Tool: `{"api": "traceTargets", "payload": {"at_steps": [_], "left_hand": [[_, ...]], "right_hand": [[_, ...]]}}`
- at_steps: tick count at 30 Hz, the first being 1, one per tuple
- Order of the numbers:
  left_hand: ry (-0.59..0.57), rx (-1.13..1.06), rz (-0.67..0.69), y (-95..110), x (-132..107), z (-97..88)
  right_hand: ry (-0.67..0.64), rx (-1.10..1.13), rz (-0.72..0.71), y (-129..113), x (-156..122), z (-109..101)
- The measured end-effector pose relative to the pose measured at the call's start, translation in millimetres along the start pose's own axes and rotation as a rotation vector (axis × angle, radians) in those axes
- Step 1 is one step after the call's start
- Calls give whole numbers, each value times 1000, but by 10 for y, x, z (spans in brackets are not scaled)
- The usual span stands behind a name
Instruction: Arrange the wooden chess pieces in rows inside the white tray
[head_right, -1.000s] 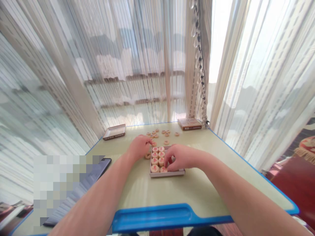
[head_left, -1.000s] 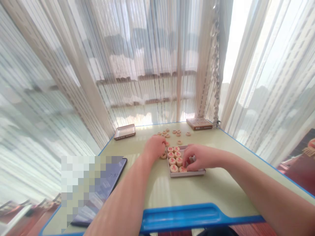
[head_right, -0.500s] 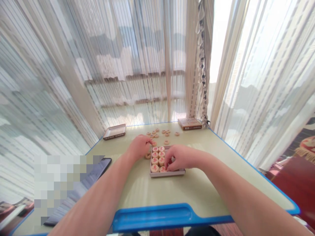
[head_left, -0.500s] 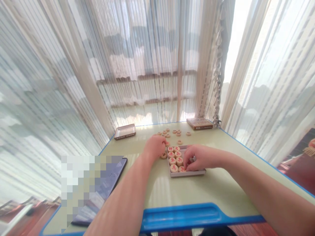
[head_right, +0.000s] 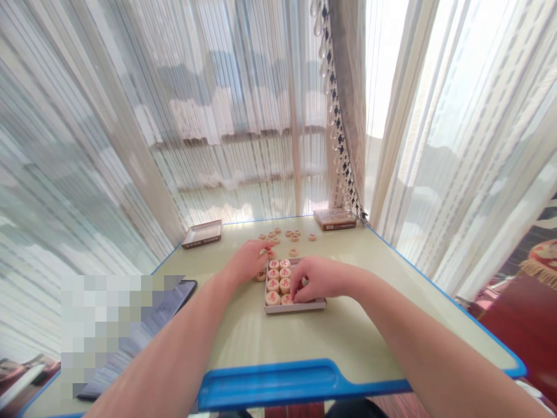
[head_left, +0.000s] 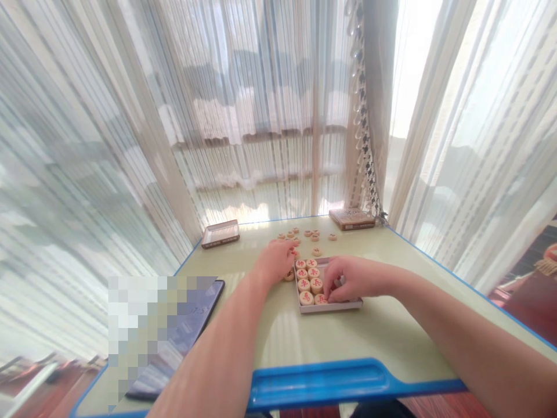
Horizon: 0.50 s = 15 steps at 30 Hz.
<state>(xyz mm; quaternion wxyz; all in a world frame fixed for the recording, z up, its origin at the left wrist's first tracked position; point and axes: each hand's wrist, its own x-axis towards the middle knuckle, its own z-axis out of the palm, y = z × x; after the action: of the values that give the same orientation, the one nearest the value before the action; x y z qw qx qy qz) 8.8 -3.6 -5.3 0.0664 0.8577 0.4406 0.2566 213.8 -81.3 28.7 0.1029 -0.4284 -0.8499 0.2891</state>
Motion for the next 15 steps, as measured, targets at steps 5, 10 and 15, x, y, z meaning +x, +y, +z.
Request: {"api": "traceTargets", "payload": {"at_steps": [5,10,15], "left_hand": [[-79,6,69,6,0,-10],[-72,2,48,-9,3,-16],[-47,10,-8,-34,6,-10]], "right_hand": [[142,17,-1,-29,-9,-27],[473,-18,0,-20,24,-50],[571,-213,19,89,54,-54]]}}
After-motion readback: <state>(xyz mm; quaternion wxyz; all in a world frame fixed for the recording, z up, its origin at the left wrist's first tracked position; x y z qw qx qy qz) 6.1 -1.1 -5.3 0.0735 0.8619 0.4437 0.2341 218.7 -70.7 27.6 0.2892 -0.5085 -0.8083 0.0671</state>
